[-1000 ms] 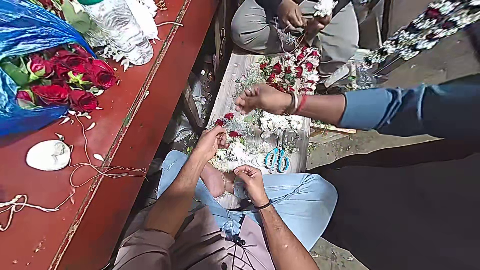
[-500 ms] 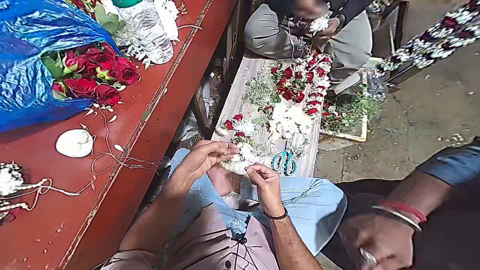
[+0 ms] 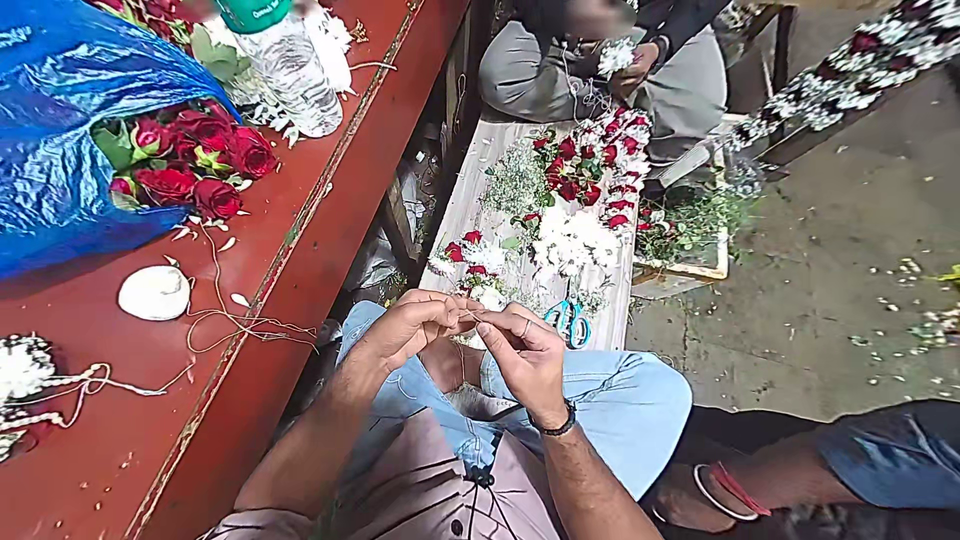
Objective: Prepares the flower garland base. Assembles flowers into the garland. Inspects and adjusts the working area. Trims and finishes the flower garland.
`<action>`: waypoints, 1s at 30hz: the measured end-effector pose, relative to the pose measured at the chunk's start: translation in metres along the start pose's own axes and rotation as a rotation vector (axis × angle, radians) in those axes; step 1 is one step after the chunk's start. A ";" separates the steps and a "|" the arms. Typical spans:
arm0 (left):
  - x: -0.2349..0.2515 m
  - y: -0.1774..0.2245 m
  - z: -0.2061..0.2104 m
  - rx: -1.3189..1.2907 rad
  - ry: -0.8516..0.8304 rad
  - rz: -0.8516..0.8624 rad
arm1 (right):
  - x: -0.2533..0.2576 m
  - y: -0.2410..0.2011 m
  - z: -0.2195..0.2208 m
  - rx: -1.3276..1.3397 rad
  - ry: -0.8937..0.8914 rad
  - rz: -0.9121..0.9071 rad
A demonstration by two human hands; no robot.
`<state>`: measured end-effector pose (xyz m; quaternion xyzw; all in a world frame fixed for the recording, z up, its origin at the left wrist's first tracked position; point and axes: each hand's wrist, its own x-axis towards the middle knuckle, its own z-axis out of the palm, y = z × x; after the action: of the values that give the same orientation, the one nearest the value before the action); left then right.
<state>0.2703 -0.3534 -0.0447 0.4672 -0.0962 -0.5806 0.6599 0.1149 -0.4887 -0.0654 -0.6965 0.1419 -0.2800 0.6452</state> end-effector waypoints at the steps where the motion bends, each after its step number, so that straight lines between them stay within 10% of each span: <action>1: 0.000 -0.001 0.000 -0.009 -0.006 -0.007 | 0.002 0.003 0.001 -0.065 -0.023 -0.051; 14: 0.004 -0.006 0.008 0.036 0.070 -0.043 | 0.000 0.022 0.008 -0.389 -0.067 -0.175; 25: -0.004 -0.028 -0.015 1.150 0.117 0.819 | -0.002 0.017 0.008 -0.168 -0.159 0.139; 30: 0.001 -0.036 -0.018 1.298 0.177 0.525 | -0.004 0.026 0.004 -0.139 -0.198 0.220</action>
<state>0.2589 -0.3412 -0.0810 0.7733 -0.4786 -0.1874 0.3712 0.1182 -0.4866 -0.0921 -0.7439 0.1721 -0.1274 0.6330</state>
